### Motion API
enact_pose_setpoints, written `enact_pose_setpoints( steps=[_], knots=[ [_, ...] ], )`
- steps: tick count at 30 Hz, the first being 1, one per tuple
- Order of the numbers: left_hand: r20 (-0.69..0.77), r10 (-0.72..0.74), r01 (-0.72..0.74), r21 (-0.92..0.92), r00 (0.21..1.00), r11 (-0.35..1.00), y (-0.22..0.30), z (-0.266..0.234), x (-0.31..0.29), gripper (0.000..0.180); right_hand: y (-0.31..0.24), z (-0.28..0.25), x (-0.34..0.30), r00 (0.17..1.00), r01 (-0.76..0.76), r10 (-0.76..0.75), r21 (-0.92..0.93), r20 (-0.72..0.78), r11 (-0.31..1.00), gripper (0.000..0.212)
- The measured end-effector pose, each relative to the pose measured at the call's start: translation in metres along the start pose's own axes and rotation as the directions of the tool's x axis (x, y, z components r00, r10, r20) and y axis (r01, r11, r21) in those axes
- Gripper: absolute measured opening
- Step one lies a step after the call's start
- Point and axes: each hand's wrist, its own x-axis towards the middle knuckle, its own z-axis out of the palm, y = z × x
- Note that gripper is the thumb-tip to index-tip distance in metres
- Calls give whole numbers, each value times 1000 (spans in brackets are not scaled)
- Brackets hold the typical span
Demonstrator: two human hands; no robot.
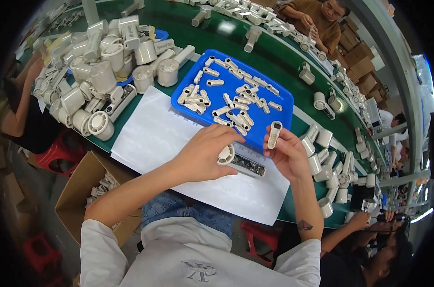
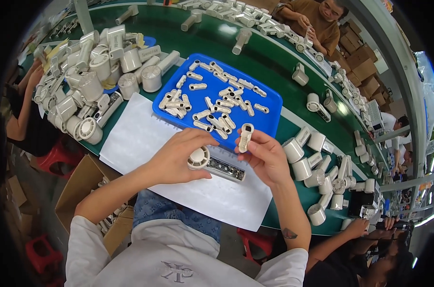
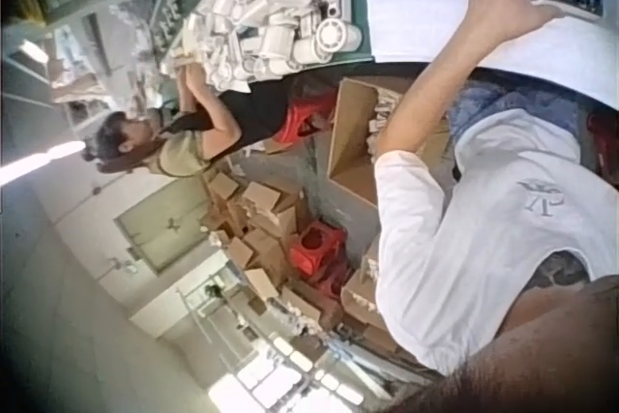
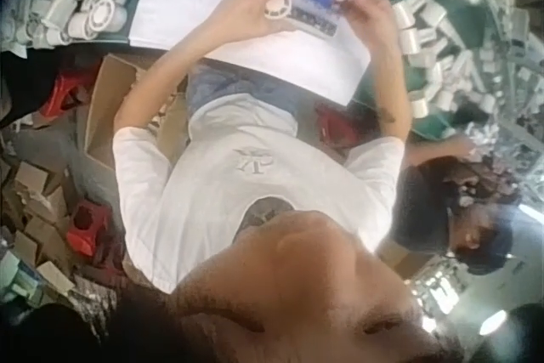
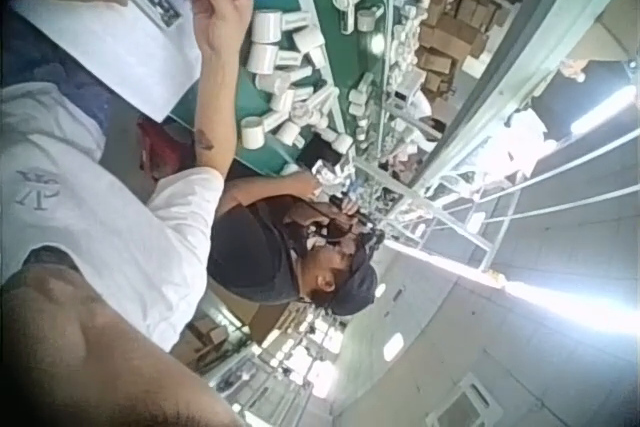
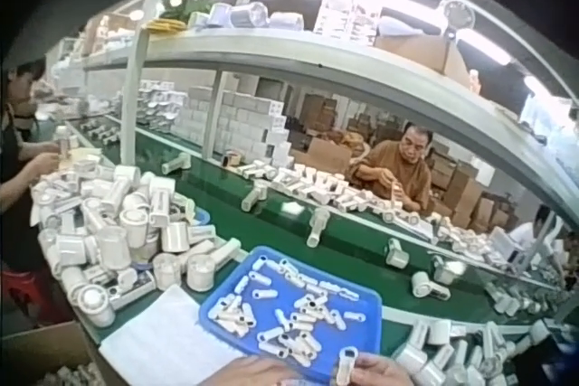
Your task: The person assembles portable fans by attaching plastic cover pieces from a tray onto the fan bodies, peeling adhesive pads from a sheet to stick onto the bottom of the fans, and placing the fans onto the conveyor belt.
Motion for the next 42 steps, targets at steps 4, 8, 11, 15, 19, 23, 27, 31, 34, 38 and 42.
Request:
enact_pose_setpoints(
  steps=[4,8,11,15,19,23,27,31,34,38,42],
  knots=[
    [132,-20,16,36,991,999,-3,0,7,59,8,6,-15,996,-75,73,33,49,997,36],
    [177,-78,73,33,981,997,-9,2,7,56,18,16,-24,937,269,-311,-898,160,348,31],
    [88,13,-10,-27,996,1000,-19,6,6,55,51,6,-27,907,242,-416,-739,-58,629,25],
    [-45,-32,24,-164,998,986,-32,16,2,52,71,1,-25,951,143,-256,-486,-174,862,24],
    [-180,-125,76,-257,976,964,-29,20,3,35,79,13,-25,956,209,-280,-465,-87,860,25],
    [-232,-235,112,-445,944,888,0,11,4,23,64,33,-32,909,339,-391,-289,-143,895,25],
    [-339,-227,0,-558,913,830,21,11,7,40,45,55,-47,784,565,-614,-304,-92,767,31],
    [-476,-281,-46,-566,833,823,26,22,9,43,44,87,-54,654,539,-737,-581,-167,610,31],
    [-406,-197,-45,-515,893,856,29,4,13,42,43,86,-52,668,509,-715,-574,-207,641,31],
    [-255,-113,-26,-487,960,873,32,-8,8,38,42,80,-52,682,624,-699,-327,-215,710,30],
    [-189,10,-78,-357,982,931,10,2,-8,40,30,74,-50,767,498,-628,-498,-130,711,29]
  ],
)
